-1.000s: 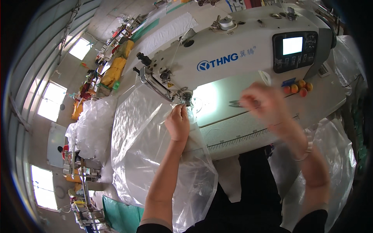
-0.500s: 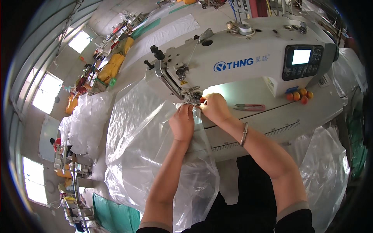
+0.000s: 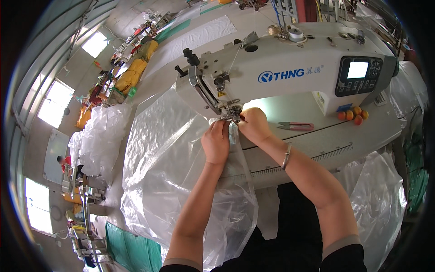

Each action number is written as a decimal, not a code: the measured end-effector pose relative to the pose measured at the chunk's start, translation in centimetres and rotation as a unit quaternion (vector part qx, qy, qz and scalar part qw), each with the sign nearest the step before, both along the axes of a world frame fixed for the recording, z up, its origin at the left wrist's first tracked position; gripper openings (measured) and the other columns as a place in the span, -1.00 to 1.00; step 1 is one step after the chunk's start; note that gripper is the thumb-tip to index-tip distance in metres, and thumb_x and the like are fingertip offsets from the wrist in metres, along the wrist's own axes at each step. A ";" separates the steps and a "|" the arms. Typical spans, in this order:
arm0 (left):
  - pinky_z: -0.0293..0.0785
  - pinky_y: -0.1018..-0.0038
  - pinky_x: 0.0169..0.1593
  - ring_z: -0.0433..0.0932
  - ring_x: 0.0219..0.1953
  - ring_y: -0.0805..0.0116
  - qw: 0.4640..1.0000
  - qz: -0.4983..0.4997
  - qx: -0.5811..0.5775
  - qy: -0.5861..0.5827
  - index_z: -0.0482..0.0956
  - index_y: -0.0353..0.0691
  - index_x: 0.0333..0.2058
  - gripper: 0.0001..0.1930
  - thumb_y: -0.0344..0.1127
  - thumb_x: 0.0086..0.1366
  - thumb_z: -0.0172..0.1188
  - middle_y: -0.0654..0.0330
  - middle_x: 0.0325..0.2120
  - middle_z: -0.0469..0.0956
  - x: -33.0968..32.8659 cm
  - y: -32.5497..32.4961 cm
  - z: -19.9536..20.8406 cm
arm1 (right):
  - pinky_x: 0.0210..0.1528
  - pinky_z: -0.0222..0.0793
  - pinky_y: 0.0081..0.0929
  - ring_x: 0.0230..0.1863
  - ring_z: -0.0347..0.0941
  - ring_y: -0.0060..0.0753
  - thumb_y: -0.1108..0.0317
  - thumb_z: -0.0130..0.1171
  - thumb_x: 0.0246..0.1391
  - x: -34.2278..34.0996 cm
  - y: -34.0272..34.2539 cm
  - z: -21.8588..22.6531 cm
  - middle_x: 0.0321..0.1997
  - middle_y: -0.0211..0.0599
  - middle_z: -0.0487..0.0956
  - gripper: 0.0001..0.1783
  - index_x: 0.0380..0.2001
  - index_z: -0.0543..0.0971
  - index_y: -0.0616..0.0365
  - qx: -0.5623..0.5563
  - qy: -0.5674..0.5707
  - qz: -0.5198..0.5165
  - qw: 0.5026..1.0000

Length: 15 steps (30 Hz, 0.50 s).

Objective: The person aligns and sews large white plastic sheets using an industrial sewing machine. They repeatedly fold the edges, guide the material under the needle, and use scissors to trim the excess plastic. The person also adjusts the machine's thread and needle area during the process.

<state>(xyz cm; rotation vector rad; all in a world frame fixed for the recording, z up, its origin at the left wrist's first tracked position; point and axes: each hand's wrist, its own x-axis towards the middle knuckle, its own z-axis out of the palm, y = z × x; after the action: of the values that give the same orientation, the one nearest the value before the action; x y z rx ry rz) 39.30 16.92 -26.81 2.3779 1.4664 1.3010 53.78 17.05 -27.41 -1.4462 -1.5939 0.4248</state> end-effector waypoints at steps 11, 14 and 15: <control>0.44 0.31 -0.37 0.55 -0.49 0.02 1.000 -0.016 0.013 -0.005 0.56 -0.37 -0.37 -0.90 -0.47 0.15 0.26 -0.04 -0.49 0.56 -0.1 0.3 -0.4 | -0.27 0.46 -0.23 -0.37 0.57 -0.03 0.33 0.22 -0.08 0.2 -0.8 0.1 -0.45 -0.07 0.62 -0.83 -0.46 0.67 0.20 -0.016 0.040 -0.009 0.999; 0.43 0.32 -0.38 0.54 -0.50 0.03 1.000 -0.008 -0.006 -0.007 0.56 -0.37 -0.37 -0.91 -0.47 0.16 0.24 -0.04 -0.50 0.56 0.0 0.2 -0.1 | -0.28 0.45 -0.22 -0.38 0.56 -0.02 0.31 0.24 -0.08 0.0 -0.7 0.4 -0.47 -0.08 0.62 -0.83 -0.44 0.67 0.17 -0.025 0.022 -0.020 0.999; 0.43 0.32 -0.38 0.54 -0.50 0.03 1.000 -0.010 -0.008 -0.012 0.56 -0.37 -0.38 -0.92 -0.47 0.16 0.23 -0.04 -0.50 0.56 0.0 0.2 -0.1 | -0.28 0.45 -0.21 -0.38 0.56 -0.02 0.31 0.24 -0.08 0.0 -0.6 0.3 -0.47 -0.09 0.61 -0.83 -0.44 0.68 0.16 -0.016 0.013 -0.024 0.999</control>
<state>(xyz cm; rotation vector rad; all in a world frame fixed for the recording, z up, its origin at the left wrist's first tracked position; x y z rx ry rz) 39.34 17.10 -26.93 2.3531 1.4388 1.3030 53.74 16.44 -27.08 -1.4949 -1.5344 0.4412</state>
